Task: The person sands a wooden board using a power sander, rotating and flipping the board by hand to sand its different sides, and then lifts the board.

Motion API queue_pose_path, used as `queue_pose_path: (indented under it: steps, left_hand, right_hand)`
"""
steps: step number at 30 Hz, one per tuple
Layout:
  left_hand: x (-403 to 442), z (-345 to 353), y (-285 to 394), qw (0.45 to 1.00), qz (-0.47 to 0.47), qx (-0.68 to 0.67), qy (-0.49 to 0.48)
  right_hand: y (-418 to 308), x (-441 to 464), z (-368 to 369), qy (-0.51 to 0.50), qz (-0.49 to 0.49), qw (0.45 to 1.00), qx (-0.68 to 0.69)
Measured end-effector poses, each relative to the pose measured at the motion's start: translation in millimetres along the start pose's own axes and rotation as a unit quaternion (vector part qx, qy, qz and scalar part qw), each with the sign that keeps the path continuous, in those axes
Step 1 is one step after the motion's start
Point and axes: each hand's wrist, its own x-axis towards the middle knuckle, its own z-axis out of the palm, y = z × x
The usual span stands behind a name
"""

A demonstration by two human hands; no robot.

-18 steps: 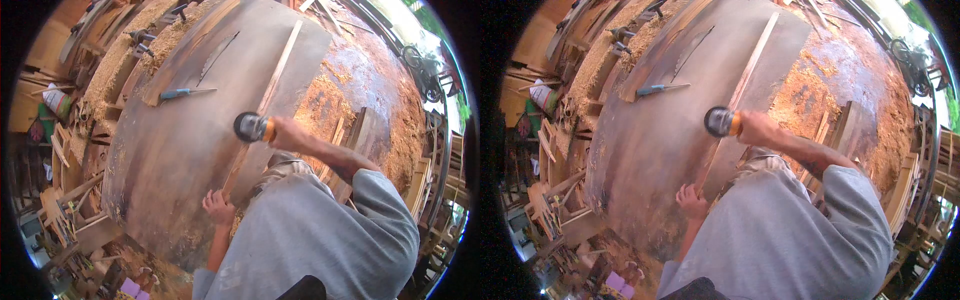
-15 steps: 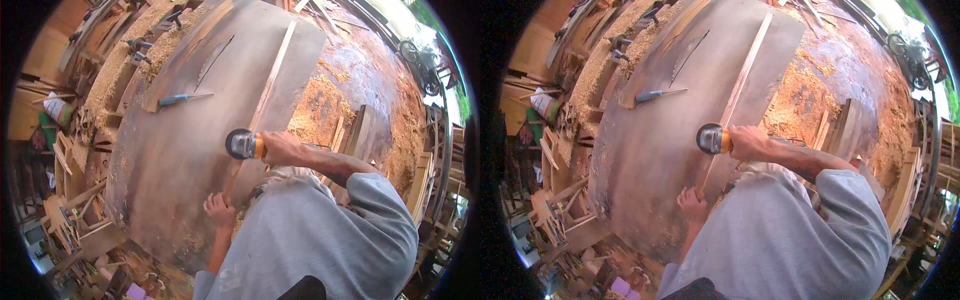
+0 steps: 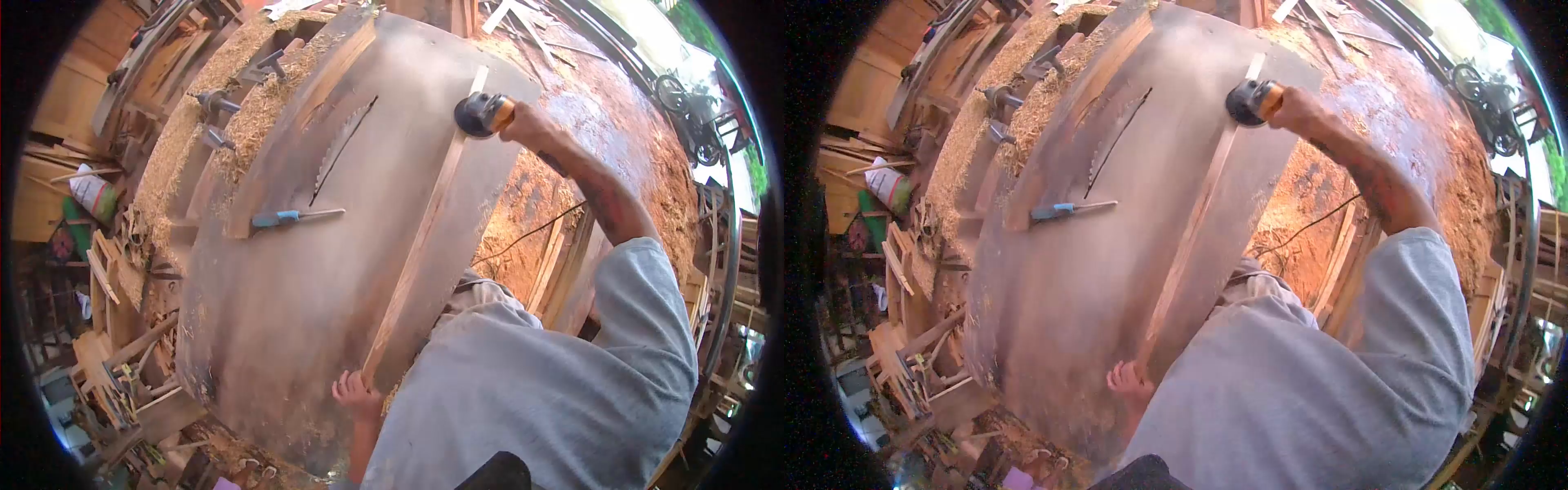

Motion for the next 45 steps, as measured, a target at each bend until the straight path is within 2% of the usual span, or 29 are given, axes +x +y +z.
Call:
queue_pose_path:
  steps: [3, 5, 9, 11, 13, 14, 16, 18, 19, 20, 21, 23, 24, 25, 26, 27, 29, 30, 32, 33, 35, 36, 38, 39, 41, 43, 45]
  left_hand:
    - [-0.5, 2.6, -1.6, 1.000, 0.017, 0.003, 0.020]
    - [-0.8, -2.8, 0.4, 1.000, -0.010, -0.025, -0.015]
    - [1.7, -4.1, 2.8, 1.000, -0.016, -0.010, -0.017]
    - [3.2, -7.1, 3.0, 0.999, -0.020, -0.014, -0.040]
    - [2.8, -7.9, -3.6, 0.999, -0.014, -0.013, -0.044]
    - [1.8, -5.0, -6.9, 0.999, -0.011, -0.017, -0.046]
    - [7.7, -5.2, -12.2, 0.995, -0.067, -0.001, -0.069]
    - [16.4, 2.3, -17.6, 0.989, -0.123, -0.024, -0.081]
    - [36.8, -9.9, -10.2, 0.986, -0.122, -0.052, -0.103]
    - [54.5, -12.3, -5.7, 0.994, -0.076, -0.045, -0.065]
    - [70.9, -12.6, -6.6, 0.996, -0.037, -0.062, -0.051]
    - [74.7, -6.1, -7.3, 0.998, -0.021, -0.056, -0.022]
    - [70.9, -7.0, -7.7, 0.997, -0.042, -0.059, -0.017]
    - [64.7, -9.5, -11.0, 0.992, -0.095, -0.084, 0.002]
    - [59.8, -9.7, -16.8, 0.983, -0.145, -0.109, 0.021]
    - [51.2, -5.0, -25.7, 0.981, -0.156, -0.109, 0.030]
    - [30.8, 6.7, -45.2, 0.929, -0.240, -0.259, 0.109]
    - [21.5, 8.9, -43.3, 0.925, -0.254, -0.262, 0.106]
    - [21.1, 12.6, -51.1, 0.937, -0.165, -0.255, 0.172]
    - [21.2, 20.1, -55.9, 0.931, -0.175, -0.264, 0.181]
    - [17.3, 29.8, -68.2, 0.942, -0.118, -0.237, 0.208]
    - [17.2, 26.7, -70.0, 0.935, -0.133, -0.244, 0.219]
    - [13.5, 8.4, -71.5, 0.970, -0.092, -0.167, 0.150]
    - [12.4, 10.4, -75.4, 0.967, -0.104, -0.174, 0.154]
    - [13.6, 16.7, -87.7, 0.971, -0.047, -0.192, 0.132]
    - [11.9, 22.2, -95.9, 0.972, -0.029, -0.195, 0.131]
    - [11.1, 20.9, -101.6, 0.973, -0.010, -0.195, 0.127]
  right_hand:
    - [27.3, 49.9, -25.0, 0.022, 0.014, 0.998, 0.057]
    - [94.3, 124.0, -4.9, 0.023, 0.054, 0.996, 0.067]
    - [120.4, 177.5, -9.7, 0.066, 0.011, 0.985, 0.159]
    - [88.3, 152.6, -37.5, 0.110, 0.086, 0.988, 0.062]
    - [86.8, 139.2, -47.4, 0.118, 0.079, 0.983, 0.117]
    - [104.2, 146.1, -46.5, 0.093, 0.104, 0.985, 0.101]
    - [80.5, 102.6, -51.2, 0.128, 0.059, 0.987, 0.083]
    - [93.1, 91.9, -39.3, 0.091, 0.025, 0.994, 0.046]
    - [86.3, 78.6, -37.2, 0.067, 0.021, 0.997, 0.028]
    - [101.8, 79.0, -22.3, 0.025, -0.012, 0.996, 0.080]
    - [94.0, 65.7, -12.9, -0.005, 0.010, 0.997, 0.073]
    - [87.3, 34.7, 7.0, -0.038, -0.027, 0.992, 0.119]
    - [86.7, 22.4, 20.1, -0.062, -0.054, 0.983, 0.165]
    - [84.6, 9.9, 33.7, -0.047, -0.076, 0.988, 0.126]
    - [47.5, -24.3, 30.2, -0.079, -0.077, 0.981, 0.157]
    - [24.3, -47.0, 38.5, -0.085, -0.049, 0.984, 0.151]
    - [3.6, -75.8, 59.7, -0.092, -0.098, 0.980, 0.150]
    - [-9.2, -94.6, 64.9, -0.114, -0.073, 0.984, 0.120]
    - [-33.6, -119.1, 81.7, -0.135, -0.052, 0.987, 0.074]
    - [-52.7, -134.5, 90.4, -0.135, -0.062, 0.987, 0.057]
    - [-70.4, -152.7, 121.8, -0.123, -0.127, 0.984, 0.033]
    - [-104.1, -178.3, 123.9, -0.137, -0.138, 0.980, 0.041]
    - [-142.7, -213.9, 137.6, -0.123, -0.150, 0.981, -0.031]
    - [-149.0, -221.6, 147.5, -0.125, -0.151, 0.977, -0.079]
    - [-188.7, -259.4, 155.1, -0.146, -0.163, 0.975, -0.049]
    - [-201.6, -280.3, 170.8, -0.182, -0.182, 0.966, 0.026]
    - [-202.2, -290.5, 183.5, -0.204, -0.154, 0.966, -0.037]
